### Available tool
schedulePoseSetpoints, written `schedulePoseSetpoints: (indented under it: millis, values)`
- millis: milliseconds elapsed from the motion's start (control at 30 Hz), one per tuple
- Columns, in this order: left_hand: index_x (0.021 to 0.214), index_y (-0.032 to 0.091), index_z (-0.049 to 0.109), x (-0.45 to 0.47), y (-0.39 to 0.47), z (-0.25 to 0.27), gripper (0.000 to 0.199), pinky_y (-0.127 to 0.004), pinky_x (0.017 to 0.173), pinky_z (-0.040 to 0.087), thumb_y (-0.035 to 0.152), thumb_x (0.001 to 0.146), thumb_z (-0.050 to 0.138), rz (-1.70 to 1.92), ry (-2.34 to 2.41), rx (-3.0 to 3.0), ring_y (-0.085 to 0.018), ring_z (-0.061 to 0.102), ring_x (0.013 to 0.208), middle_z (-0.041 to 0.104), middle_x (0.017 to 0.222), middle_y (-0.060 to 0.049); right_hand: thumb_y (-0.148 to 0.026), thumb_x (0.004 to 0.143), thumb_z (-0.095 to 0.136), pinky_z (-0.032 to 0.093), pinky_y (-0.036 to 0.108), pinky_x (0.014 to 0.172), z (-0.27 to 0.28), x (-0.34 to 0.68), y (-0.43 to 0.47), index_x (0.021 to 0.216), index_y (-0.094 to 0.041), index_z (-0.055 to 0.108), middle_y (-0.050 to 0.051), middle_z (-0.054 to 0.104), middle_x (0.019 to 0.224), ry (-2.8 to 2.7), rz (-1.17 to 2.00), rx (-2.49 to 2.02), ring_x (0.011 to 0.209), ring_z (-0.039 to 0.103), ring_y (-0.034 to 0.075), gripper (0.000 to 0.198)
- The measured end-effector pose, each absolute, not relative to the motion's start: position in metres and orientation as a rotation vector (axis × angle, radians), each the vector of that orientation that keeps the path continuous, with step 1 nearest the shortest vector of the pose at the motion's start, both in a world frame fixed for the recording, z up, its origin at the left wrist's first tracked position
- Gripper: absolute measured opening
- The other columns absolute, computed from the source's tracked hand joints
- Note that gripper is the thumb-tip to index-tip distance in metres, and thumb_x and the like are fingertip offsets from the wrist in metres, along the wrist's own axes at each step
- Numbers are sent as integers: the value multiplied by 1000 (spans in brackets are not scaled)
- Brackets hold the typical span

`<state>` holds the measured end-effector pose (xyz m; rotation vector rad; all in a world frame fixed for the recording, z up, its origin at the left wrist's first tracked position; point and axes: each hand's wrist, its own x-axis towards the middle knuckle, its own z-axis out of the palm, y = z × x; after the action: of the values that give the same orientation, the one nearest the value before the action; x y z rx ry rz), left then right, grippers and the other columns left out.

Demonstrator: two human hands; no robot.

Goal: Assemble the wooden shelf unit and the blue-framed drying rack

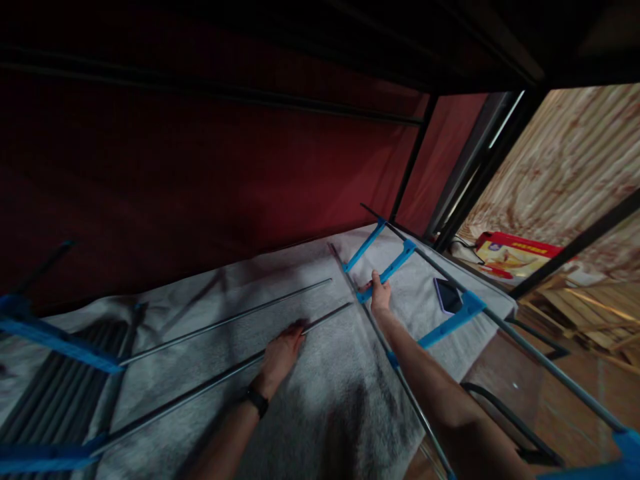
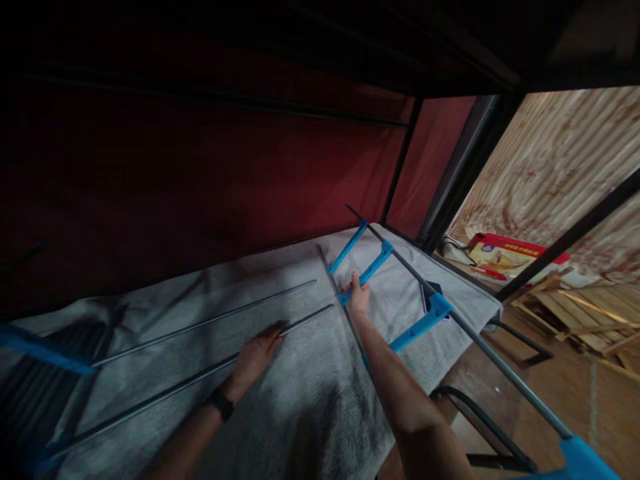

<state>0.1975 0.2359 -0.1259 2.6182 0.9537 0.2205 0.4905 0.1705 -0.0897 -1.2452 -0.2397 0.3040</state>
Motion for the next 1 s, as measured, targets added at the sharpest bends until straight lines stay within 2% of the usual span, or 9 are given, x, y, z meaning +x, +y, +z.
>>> schedulePoseSetpoints:
  millis: [267,533,700,1000]
  values:
    - [140,22,61,195,224,-121,42,-38,106,53,30,105,40,246,1030,2628,-25,66,124,66,139,-10,-68,68,73,42,28,48,-111,484,175,66,-26,46,-7,50,50,-286,350,-1326,46,47,12,50]
    - [140,22,61,191,216,-117,42,-34,107,52,27,105,40,242,1043,2636,-22,65,125,65,142,-9,-64,75,69,45,30,56,-120,466,174,66,-26,50,-5,52,55,-356,324,-1415,53,50,15,44]
    - [140,21,61,190,215,-116,42,-38,105,54,26,105,39,217,1023,2632,-24,66,124,64,142,-9,-63,79,65,44,32,54,-117,463,160,65,-27,49,-4,53,55,-341,323,-1401,52,50,16,41]
    - [141,23,60,185,205,-113,42,-35,108,51,23,104,41,195,1029,2611,-22,65,126,66,140,-9,-62,73,69,41,30,55,-119,452,151,65,-27,49,-4,51,57,-375,334,-1414,54,46,15,41]
